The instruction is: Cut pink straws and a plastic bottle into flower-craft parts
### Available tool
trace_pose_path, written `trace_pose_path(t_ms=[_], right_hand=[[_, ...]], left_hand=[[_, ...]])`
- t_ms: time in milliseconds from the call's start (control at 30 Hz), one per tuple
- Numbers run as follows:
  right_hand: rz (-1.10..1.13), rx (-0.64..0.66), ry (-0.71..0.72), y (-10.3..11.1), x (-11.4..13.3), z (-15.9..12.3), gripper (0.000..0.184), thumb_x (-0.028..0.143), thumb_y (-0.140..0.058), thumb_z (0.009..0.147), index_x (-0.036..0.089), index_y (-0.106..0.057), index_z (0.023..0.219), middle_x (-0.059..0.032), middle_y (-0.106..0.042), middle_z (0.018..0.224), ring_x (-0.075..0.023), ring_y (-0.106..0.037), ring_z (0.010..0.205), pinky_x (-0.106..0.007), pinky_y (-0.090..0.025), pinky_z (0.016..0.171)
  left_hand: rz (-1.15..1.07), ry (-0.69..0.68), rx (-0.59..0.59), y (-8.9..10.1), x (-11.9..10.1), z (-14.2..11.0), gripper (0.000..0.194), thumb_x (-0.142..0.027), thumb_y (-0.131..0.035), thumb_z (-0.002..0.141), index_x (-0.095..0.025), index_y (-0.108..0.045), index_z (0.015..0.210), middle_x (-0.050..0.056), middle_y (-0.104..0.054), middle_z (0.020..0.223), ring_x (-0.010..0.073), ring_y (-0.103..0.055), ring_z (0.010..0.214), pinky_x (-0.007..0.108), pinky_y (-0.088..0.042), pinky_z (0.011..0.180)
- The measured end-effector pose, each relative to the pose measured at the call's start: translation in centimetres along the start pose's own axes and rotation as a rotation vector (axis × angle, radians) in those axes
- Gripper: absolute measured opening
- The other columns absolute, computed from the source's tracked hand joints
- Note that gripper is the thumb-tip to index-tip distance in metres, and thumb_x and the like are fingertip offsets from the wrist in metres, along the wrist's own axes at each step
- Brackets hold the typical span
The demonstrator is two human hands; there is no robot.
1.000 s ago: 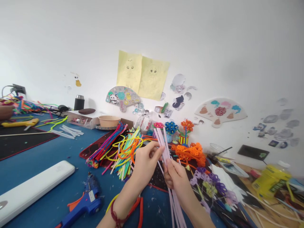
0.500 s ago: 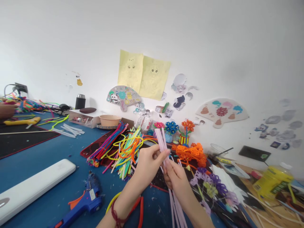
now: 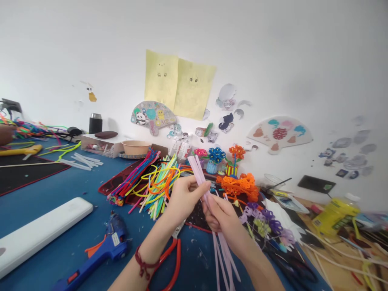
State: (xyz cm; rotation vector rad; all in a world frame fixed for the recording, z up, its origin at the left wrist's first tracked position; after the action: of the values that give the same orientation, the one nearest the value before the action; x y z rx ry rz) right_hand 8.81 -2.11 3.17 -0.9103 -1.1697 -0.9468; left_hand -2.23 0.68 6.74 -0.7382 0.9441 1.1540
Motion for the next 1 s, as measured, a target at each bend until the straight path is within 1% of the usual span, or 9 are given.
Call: trace_pose_path(t_ms=[67, 167, 233, 367, 500, 600, 733, 833, 1000], right_hand=[[0.037, 0.06, -0.049, 0.0, 0.3, -0.3, 0.043, 0.058, -0.05, 0.088, 0.016, -0.052, 0.08, 0.0089, -0.034, 0.051, -0.0029, -0.021, 0.04, -0.019, -0.014, 0.04], [0.045, 0.085, -0.13, 0.6, 0.6, -0.7, 0.039, 0.053, -0.054, 0.088, 0.015, -0.056, 0.085, 0.0065, -0.041, 0.054, -0.0034, -0.03, 0.04, -0.018, -0.019, 0.04], [0.029, 0.089, -0.157, 1.0, 0.6, -0.8, 0.037, 0.051, -0.057, 0.087, 0.014, -0.057, 0.086, 0.0058, -0.042, 0.055, -0.0038, -0.033, 0.041, -0.018, -0.022, 0.041], [-0.027, 0.123, -0.141, 1.6, 0.5, -0.8, 0.033, 0.045, -0.059, 0.088, 0.012, -0.061, 0.089, 0.0057, -0.042, 0.056, -0.0042, -0.036, 0.042, -0.018, -0.026, 0.041], [-0.072, 0.122, -0.102, 1.9, 0.5, -0.7, 0.033, 0.045, -0.057, 0.089, 0.012, -0.062, 0.09, 0.0055, -0.042, 0.056, -0.0049, -0.038, 0.042, -0.019, -0.027, 0.041], [-0.063, 0.128, -0.111, 1.8, 0.7, -0.7, 0.033, 0.045, -0.058, 0.089, 0.013, -0.062, 0.09, 0.0056, -0.042, 0.057, -0.0043, -0.035, 0.043, -0.019, -0.024, 0.041], [-0.057, 0.121, -0.119, 1.8, 1.1, -0.8, 0.032, 0.045, -0.058, 0.089, 0.013, -0.061, 0.089, 0.0077, -0.036, 0.055, -0.0029, -0.023, 0.042, -0.02, -0.015, 0.041], [-0.088, 0.11, -0.116, 1.8, 1.2, -0.9, 0.034, 0.046, -0.055, 0.091, 0.013, -0.06, 0.087, 0.0087, -0.031, 0.054, -0.0033, -0.017, 0.043, -0.021, -0.011, 0.041], [-0.114, 0.105, -0.104, 2.0, 1.1, -0.9, 0.035, 0.048, -0.054, 0.091, 0.014, -0.058, 0.083, 0.0093, -0.027, 0.053, -0.004, -0.016, 0.044, -0.022, -0.011, 0.042]], left_hand=[[-0.024, 0.009, -0.009, 0.2, -0.1, 0.1, 0.035, -0.044, -0.06, 0.081, -0.014, -0.055, 0.063, -0.001, -0.054, 0.051, 0.009, -0.047, 0.04, 0.019, -0.032, 0.041], [0.012, -0.005, -0.114, 1.0, -0.3, 0.3, 0.034, -0.042, -0.065, 0.077, -0.013, -0.056, 0.061, -0.003, -0.051, 0.049, 0.0063, -0.041, 0.041, 0.017, -0.027, 0.04], [0.027, -0.011, -0.163, 1.5, -0.3, 0.4, 0.034, -0.041, -0.067, 0.076, -0.013, -0.057, 0.06, -0.004, -0.05, 0.049, 0.0064, -0.041, 0.043, 0.017, -0.026, 0.041], [0.023, -0.005, -0.217, 2.3, -0.5, 0.5, 0.035, -0.043, -0.068, 0.075, -0.013, -0.057, 0.061, -0.004, -0.05, 0.05, 0.0064, -0.039, 0.044, 0.018, -0.024, 0.041], [-0.01, 0.007, -0.223, 2.7, -0.4, 0.5, 0.034, -0.042, -0.069, 0.075, -0.013, -0.057, 0.063, -0.004, -0.049, 0.05, 0.0055, -0.036, 0.044, 0.018, -0.021, 0.04], [-0.039, 0.027, -0.187, 2.8, -0.3, 0.6, 0.035, -0.044, -0.07, 0.074, -0.013, -0.057, 0.065, -0.004, -0.048, 0.049, 0.0052, -0.035, 0.043, 0.018, -0.02, 0.041], [-0.063, 0.049, -0.15, 2.9, -0.2, 0.7, 0.036, -0.045, -0.07, 0.073, -0.013, -0.055, 0.064, -0.005, -0.047, 0.049, 0.0051, -0.035, 0.043, 0.017, -0.02, 0.04], [-0.024, 0.014, -0.134, 3.1, -0.4, 0.8, 0.036, -0.045, -0.07, 0.074, -0.014, -0.056, 0.064, -0.005, -0.047, 0.049, 0.0051, -0.035, 0.042, 0.018, -0.021, 0.04], [0.097, -0.064, -0.152, 3.1, -0.6, 0.9, 0.034, -0.042, -0.067, 0.077, -0.013, -0.057, 0.064, -0.004, -0.049, 0.05, 0.0054, -0.037, 0.043, 0.017, -0.023, 0.04]])
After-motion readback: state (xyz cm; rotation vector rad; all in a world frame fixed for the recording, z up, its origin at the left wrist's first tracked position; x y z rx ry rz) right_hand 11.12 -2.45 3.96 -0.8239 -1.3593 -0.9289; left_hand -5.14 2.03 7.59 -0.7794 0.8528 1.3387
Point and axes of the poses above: each hand's wrist, its own z-axis towards the middle knuckle, its own y-axis out of the back of the hand, x = y × z, the point moved 4 cm from there along z, towards the middle knuckle
